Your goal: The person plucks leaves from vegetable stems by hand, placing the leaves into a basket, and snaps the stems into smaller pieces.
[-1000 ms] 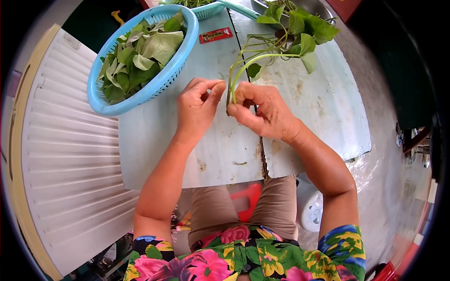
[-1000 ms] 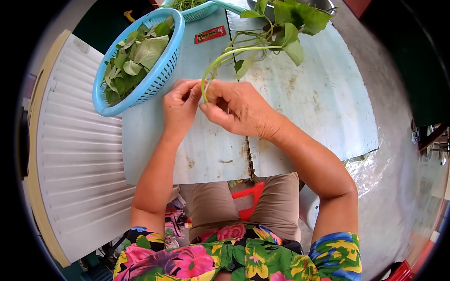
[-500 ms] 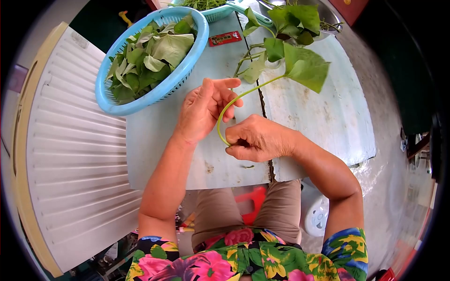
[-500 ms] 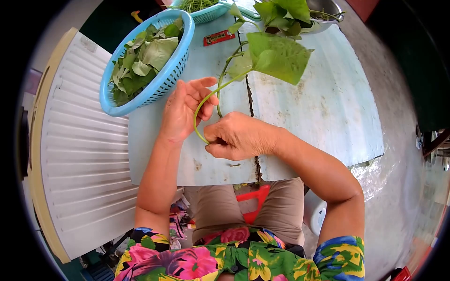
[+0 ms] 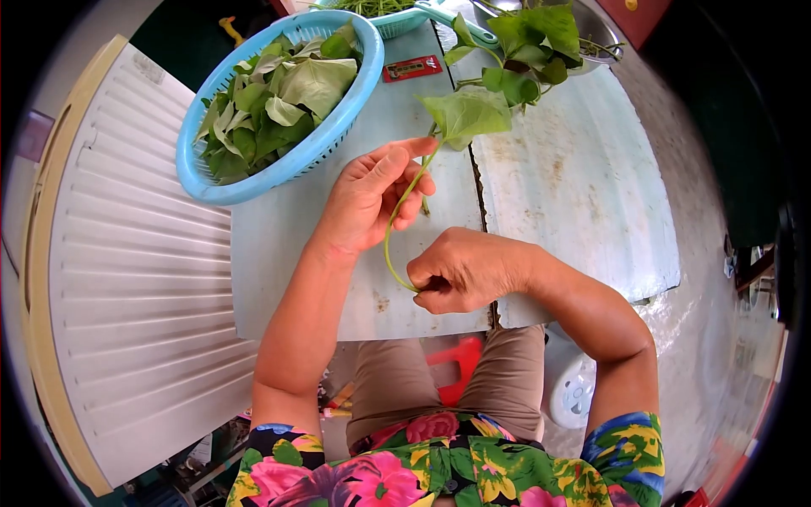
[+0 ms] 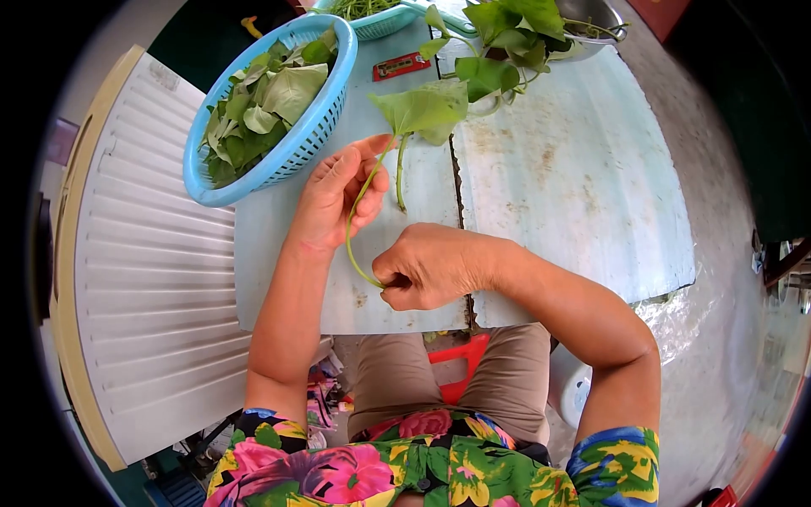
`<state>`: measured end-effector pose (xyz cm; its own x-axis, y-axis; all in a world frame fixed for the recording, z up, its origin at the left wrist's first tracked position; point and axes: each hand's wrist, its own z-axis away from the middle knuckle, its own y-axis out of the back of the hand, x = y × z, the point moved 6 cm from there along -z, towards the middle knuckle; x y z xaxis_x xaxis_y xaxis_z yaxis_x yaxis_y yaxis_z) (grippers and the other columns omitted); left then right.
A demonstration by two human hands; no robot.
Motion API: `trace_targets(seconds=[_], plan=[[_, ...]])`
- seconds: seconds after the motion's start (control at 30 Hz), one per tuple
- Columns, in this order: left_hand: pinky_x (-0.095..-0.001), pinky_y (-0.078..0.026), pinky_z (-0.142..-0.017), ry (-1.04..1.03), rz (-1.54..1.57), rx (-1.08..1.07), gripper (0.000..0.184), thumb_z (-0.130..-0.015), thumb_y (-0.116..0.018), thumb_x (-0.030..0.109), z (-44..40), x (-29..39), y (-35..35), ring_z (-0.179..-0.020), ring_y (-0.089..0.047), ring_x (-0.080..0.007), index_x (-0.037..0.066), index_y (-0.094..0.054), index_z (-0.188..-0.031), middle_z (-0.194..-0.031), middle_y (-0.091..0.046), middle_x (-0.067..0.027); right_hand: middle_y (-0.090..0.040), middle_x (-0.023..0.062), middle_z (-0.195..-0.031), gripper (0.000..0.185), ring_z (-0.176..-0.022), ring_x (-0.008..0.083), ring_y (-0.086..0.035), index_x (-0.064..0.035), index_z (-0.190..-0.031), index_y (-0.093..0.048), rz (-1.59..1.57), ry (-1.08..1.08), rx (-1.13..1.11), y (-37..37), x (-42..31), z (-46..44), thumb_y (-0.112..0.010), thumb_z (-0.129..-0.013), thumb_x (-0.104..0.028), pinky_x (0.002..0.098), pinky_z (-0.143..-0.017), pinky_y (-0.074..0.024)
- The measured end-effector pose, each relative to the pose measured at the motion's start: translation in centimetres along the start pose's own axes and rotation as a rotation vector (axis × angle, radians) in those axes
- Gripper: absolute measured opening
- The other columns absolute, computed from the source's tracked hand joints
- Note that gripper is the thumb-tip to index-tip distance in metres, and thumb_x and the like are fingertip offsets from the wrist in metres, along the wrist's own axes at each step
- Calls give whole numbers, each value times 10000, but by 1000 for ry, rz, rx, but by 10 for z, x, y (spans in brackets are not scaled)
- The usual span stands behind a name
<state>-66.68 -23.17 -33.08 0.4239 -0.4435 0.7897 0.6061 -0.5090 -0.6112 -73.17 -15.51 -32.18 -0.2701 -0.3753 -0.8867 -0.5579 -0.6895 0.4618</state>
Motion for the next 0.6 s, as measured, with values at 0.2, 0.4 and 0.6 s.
trace_targets(seconds=[0.2,0.4,0.6], plan=[[-175,-291,-344,60,37,-31,319,-868,-489,273,1,-2,-2,-418,-394,-53,6,-540,-1035,-633,-528,-22,-414,126,-474,290,-425,255,-377,-1,-547,-416,-38,-37,-86,-8,-2,0,-602,-703,-159,355,-431,-325],[-181,-257,-320,36,-10,44,185,-839,-540,185,1,-5,1,-386,-367,-49,22,-583,-914,-593,-507,-11,-505,11,-543,417,-462,102,-427,0,-678,-570,-151,-186,181,28,15,5,-583,-776,-406,247,-431,-344],[-181,-290,-336,-12,-157,152,104,-811,-565,115,2,-5,5,-402,-413,-53,23,-593,-851,-624,-544,-48,-452,30,-511,717,-407,88,-384,-18,-686,-548,-747,-307,694,66,38,20,-198,-825,-628,209,-401,-316]])
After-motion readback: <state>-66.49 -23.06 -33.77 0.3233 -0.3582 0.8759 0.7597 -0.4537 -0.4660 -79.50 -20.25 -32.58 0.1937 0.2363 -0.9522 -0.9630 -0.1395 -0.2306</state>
